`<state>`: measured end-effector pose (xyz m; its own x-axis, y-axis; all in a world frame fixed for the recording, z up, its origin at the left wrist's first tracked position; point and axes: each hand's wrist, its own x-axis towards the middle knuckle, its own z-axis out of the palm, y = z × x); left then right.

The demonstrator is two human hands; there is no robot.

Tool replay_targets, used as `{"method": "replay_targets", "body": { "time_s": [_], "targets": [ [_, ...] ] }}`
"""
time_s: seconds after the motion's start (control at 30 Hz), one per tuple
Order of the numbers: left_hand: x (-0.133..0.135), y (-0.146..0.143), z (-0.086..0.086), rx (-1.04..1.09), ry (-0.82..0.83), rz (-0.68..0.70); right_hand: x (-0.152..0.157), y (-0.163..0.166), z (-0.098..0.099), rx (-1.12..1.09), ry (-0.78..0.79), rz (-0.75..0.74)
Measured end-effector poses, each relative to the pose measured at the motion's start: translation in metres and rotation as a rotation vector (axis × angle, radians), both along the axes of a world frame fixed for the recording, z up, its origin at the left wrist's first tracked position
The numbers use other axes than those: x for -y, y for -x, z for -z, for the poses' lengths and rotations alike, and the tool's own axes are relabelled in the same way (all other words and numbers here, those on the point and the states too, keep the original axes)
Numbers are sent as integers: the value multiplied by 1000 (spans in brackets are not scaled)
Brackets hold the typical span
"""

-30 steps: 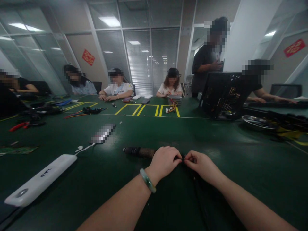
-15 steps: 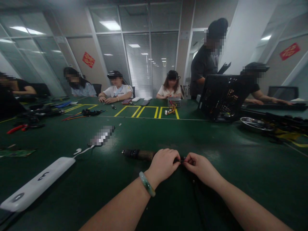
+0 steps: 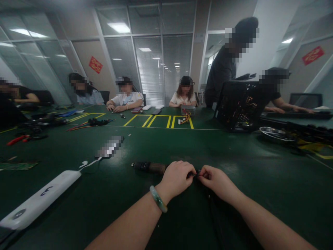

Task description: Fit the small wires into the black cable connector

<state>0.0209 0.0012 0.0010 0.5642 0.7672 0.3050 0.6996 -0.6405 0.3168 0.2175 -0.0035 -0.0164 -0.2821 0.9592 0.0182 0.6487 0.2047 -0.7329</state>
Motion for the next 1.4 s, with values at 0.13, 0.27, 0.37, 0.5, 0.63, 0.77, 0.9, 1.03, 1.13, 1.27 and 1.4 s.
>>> {"method": "replay_targets", "body": {
  "time_s": [0.13,0.27,0.37,0.5,0.63,0.77,0.9,1.03,1.13,1.27,1.4],
  "targets": [
    [1,0,0,4,2,-7,0,0,0,11,6,11],
    [0,1,1,16,-4,-8,0,-1,2,-3,4,-7],
    [-1,1,2,24,-1,0,-1,-1,3,-4,-1,-25],
    [-2,1,4,23,-13,5,-1,-1,3,-11,7,-12],
    [-3,1,5,31,-13,3,0,-1,3,-26,22,-14],
    [-3,2,4,36,-12,12,1,0,1,-24,18,-13],
    [-3,2,4,30,-16,30,0,2,1,-16,22,-9],
    [-2,2,3,37,-1,-5,-1,2,2,-27,32,-9],
    [-1,1,3,23,15,-30,-1,1,3,-32,37,-9],
    [-1,1,3,14,10,-19,-1,0,2,-25,25,-13],
    [-1,1,4,30,6,-5,-2,-1,0,-19,18,-14]
  ]
}}
